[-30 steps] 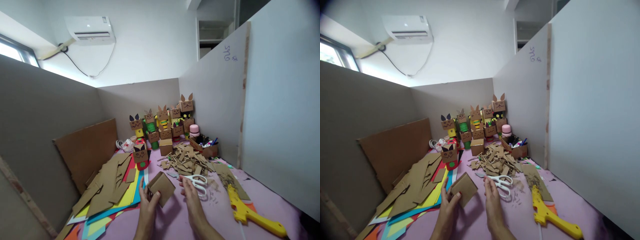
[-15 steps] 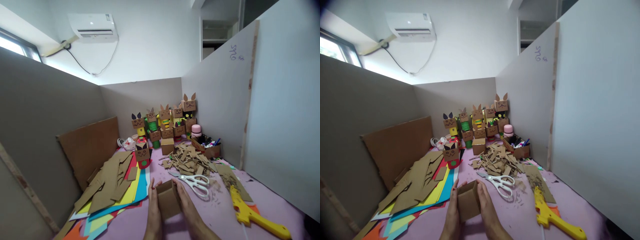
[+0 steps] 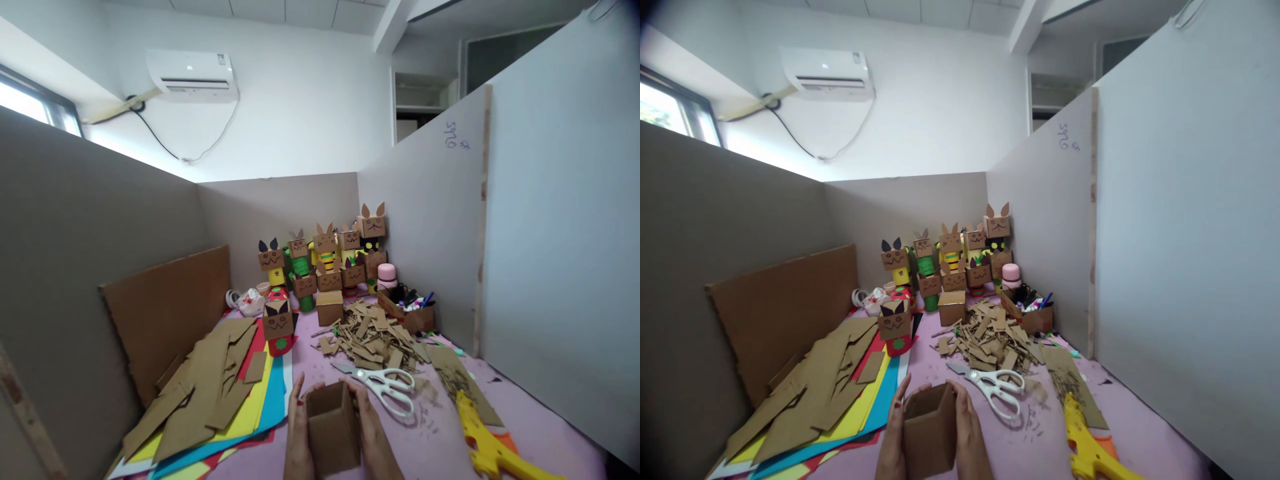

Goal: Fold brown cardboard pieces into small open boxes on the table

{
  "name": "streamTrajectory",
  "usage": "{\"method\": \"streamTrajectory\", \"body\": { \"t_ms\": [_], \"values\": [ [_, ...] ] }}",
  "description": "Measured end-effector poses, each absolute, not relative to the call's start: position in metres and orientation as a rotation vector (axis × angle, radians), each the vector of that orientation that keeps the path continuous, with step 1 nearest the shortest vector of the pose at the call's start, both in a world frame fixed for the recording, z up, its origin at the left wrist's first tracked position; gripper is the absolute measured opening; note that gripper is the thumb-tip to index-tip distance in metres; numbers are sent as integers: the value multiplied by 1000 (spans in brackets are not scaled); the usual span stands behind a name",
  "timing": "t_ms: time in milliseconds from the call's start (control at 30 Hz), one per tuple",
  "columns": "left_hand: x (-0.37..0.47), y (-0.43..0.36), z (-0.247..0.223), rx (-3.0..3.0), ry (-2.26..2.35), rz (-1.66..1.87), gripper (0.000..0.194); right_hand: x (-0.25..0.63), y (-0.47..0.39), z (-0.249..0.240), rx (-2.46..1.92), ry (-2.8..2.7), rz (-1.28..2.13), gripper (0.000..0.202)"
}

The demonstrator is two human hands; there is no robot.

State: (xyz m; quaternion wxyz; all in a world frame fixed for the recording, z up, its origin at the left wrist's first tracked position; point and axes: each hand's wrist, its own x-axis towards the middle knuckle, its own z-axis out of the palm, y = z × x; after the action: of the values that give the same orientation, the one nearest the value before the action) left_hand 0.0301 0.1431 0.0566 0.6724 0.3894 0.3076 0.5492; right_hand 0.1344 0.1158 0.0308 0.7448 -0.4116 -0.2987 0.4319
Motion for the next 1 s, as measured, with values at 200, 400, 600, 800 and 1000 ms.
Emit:
{"method": "streamTrajectory", "body": {
  "t_ms": [200,400,600,800,1000],
  "values": [
    [25,137,75,683,553,1081,67,129,108,52,-647,-568,1523,65],
    [26,148,63,742,717,1160,57,117,104,54,-659,-441,1544,68],
    [24,156,47,966,856,1290,70,120,108,54,-662,-346,1496,62],
    [24,151,38,1390,839,1346,77,130,109,45,-880,-355,1064,61],
    [27,152,39,1688,1029,1301,85,136,109,36,-982,-553,830,63]
  ]
}}
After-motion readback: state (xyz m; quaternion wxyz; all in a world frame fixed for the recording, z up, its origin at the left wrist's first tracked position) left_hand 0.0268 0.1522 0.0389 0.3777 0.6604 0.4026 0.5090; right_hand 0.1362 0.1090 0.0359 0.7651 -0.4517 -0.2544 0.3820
